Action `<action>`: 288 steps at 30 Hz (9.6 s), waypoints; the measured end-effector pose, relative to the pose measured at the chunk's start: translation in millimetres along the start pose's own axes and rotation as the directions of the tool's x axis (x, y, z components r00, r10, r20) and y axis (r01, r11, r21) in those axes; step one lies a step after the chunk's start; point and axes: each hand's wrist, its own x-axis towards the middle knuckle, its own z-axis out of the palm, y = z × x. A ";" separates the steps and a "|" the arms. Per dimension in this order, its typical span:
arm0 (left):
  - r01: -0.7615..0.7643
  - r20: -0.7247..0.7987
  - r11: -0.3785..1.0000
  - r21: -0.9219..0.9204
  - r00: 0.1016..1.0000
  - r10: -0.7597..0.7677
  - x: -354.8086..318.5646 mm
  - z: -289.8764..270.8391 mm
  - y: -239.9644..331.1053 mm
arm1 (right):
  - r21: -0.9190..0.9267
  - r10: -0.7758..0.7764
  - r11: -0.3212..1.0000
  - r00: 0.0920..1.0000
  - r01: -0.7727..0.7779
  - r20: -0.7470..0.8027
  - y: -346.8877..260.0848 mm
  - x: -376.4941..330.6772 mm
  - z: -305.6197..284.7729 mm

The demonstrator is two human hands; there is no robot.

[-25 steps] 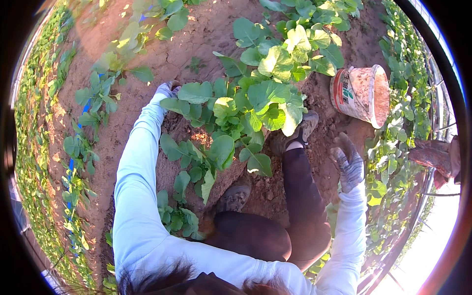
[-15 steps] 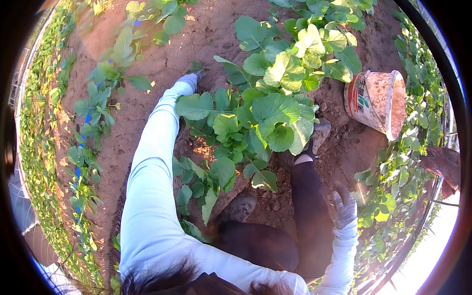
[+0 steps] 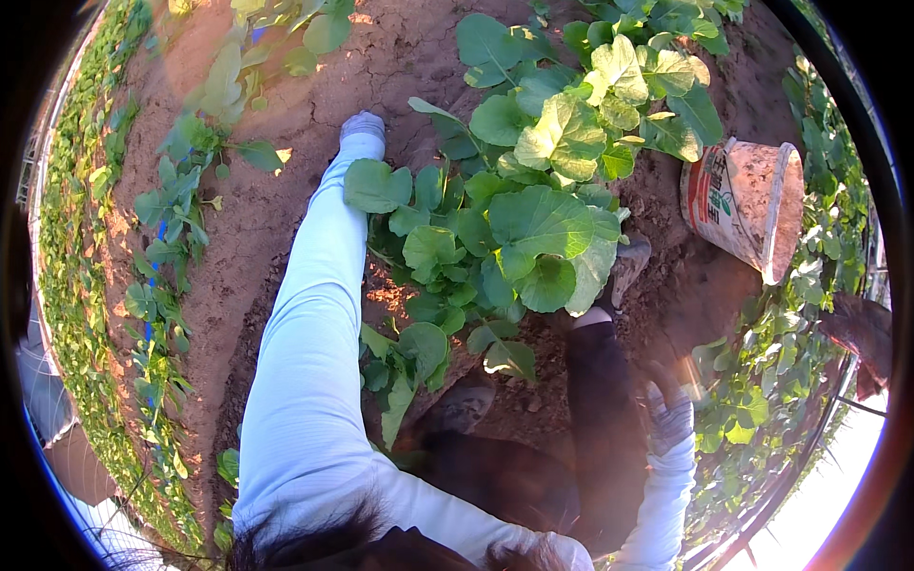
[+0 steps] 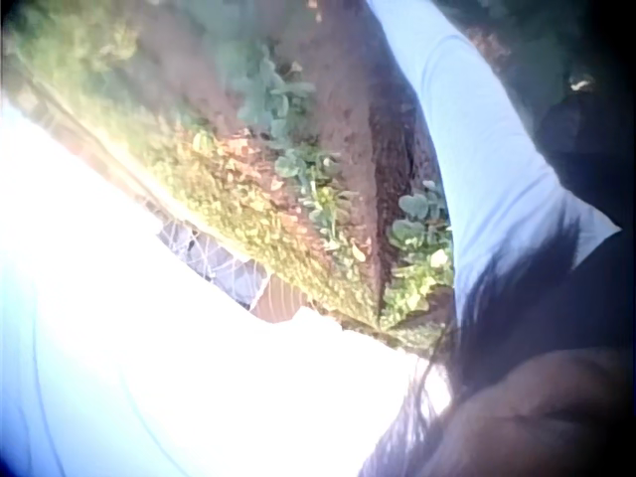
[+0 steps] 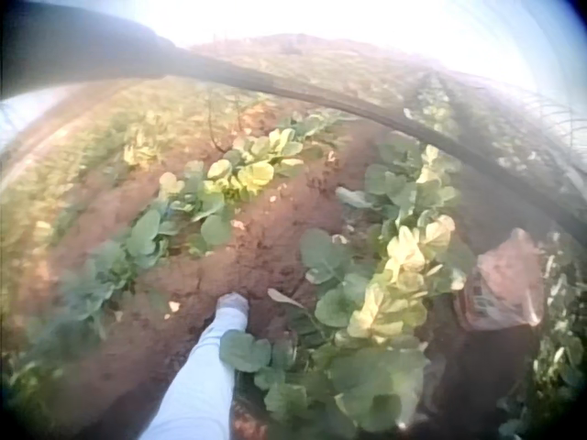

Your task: The person kneels in a garden bed and uses a hand hoe to loosen soil and remove weeds around leafy green plants. They pull out the weeds by hand and place them into a nearby bucket.

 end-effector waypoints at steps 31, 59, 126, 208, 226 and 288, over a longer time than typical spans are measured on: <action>-0.381 -0.382 -0.041 -0.924 0.924 0.020 -173.3 -98.1 -84.6 | -0.028 -0.174 0.983 0.974 0.180 0.144 -8.7 -21.1 30.3; 0.104 -0.120 -0.346 -0.932 0.814 0.568 -423.1 -114.9 -21.8 | 0.766 -0.477 0.549 0.878 0.335 -0.042 -104.0 -34.6 40.5; 0.642 0.607 0.754 -0.138 0.656 -0.448 -379.6 204.3 -382.3 | 0.183 -0.188 0.969 0.975 0.165 0.115 28.8 -21.5 51.7; 0.265 0.516 0.951 -0.162 0.844 -0.147 -268.5 48.9 -256.9 | 0.135 0.020 0.989 0.958 -0.061 0.287 28.9 -2.9 38.3; 0.168 0.386 0.908 -0.384 0.923 -0.007 -87.8 -3.3 -84.5 | 0.134 -0.028 0.991 0.969 -0.005 0.245 16.1 -3.0 31.9; 0.309 0.363 0.948 0.078 0.877 -0.316 -377.6 8.6 -308.9 | 0.118 -0.069 0.992 0.973 0.044 0.221 27.9 -28.3 41.7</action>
